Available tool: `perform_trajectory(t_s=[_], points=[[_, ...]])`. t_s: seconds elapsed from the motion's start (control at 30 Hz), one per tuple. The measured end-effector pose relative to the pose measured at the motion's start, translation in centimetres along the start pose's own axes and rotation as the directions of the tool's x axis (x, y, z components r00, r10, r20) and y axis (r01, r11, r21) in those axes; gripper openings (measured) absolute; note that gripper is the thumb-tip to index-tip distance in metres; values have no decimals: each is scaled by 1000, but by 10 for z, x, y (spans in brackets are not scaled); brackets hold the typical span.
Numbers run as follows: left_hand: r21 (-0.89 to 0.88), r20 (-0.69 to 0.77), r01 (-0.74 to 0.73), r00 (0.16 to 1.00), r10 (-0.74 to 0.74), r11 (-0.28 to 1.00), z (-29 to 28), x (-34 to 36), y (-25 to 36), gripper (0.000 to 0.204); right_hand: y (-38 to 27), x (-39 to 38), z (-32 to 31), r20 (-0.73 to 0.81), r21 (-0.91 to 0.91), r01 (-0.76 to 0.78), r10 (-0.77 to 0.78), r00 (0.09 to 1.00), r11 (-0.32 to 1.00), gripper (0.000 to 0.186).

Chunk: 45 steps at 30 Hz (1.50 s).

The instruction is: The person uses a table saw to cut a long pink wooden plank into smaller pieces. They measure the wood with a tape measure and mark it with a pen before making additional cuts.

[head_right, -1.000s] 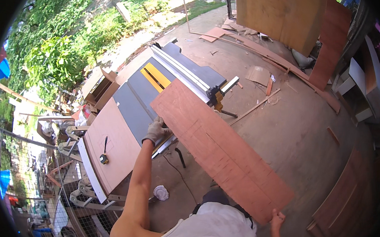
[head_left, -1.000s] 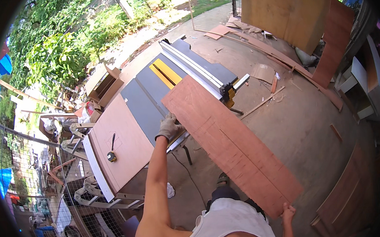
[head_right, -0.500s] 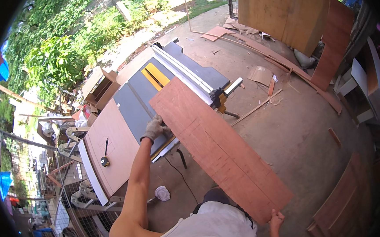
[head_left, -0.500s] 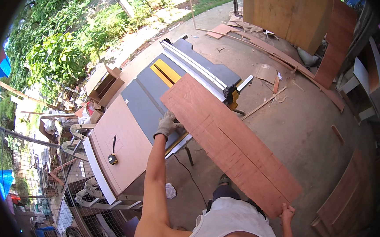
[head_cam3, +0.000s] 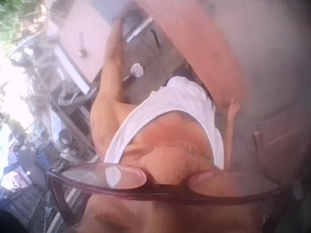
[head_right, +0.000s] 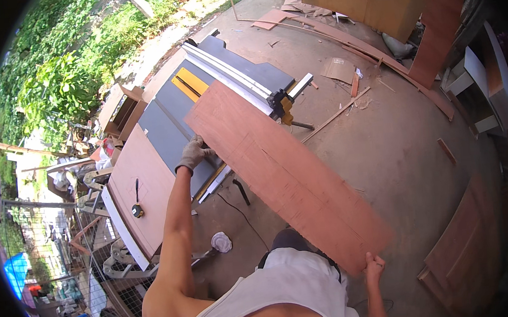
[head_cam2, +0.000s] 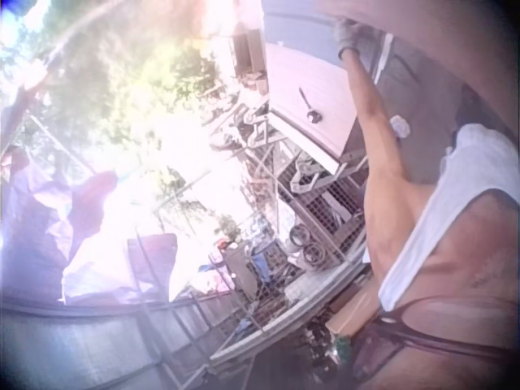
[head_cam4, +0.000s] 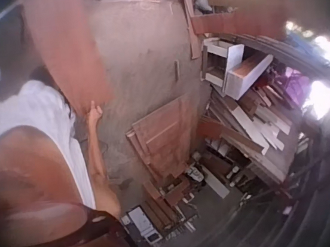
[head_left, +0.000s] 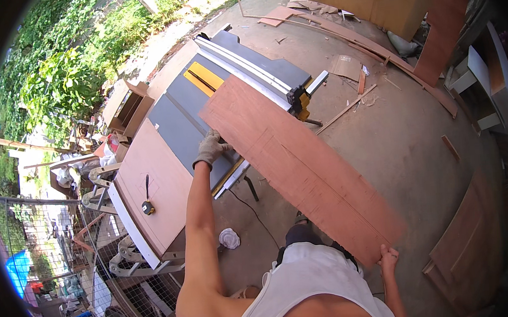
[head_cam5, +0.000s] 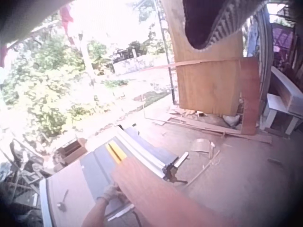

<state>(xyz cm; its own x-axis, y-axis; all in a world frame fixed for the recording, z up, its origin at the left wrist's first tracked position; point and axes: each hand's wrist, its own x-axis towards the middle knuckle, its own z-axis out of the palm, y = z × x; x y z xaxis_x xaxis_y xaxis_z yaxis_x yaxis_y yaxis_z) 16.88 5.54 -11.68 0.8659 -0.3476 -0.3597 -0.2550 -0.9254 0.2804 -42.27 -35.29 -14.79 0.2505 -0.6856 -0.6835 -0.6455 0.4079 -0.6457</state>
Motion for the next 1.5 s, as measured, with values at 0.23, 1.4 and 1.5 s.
perform_trajectory(t_s=[0.23, 1.4, 1.5], points=[[-24, -97, 44, 994, -46, 999, 5, 12, -15, 87, -5, -1, 12, 36, 53, 28, -30, 999, 998, 22], [1, -161, 51, 986, -50, 999, -43, 51, -46, 48, -37, -4, 80, 124, 78, 89, -99, 987, 993, 27], [-11, -159, 167, 973, -166, 986, -40, 43, -20, 40, -40, -9, 83, 108, 124, 97, -110, 988, 988, 23]])
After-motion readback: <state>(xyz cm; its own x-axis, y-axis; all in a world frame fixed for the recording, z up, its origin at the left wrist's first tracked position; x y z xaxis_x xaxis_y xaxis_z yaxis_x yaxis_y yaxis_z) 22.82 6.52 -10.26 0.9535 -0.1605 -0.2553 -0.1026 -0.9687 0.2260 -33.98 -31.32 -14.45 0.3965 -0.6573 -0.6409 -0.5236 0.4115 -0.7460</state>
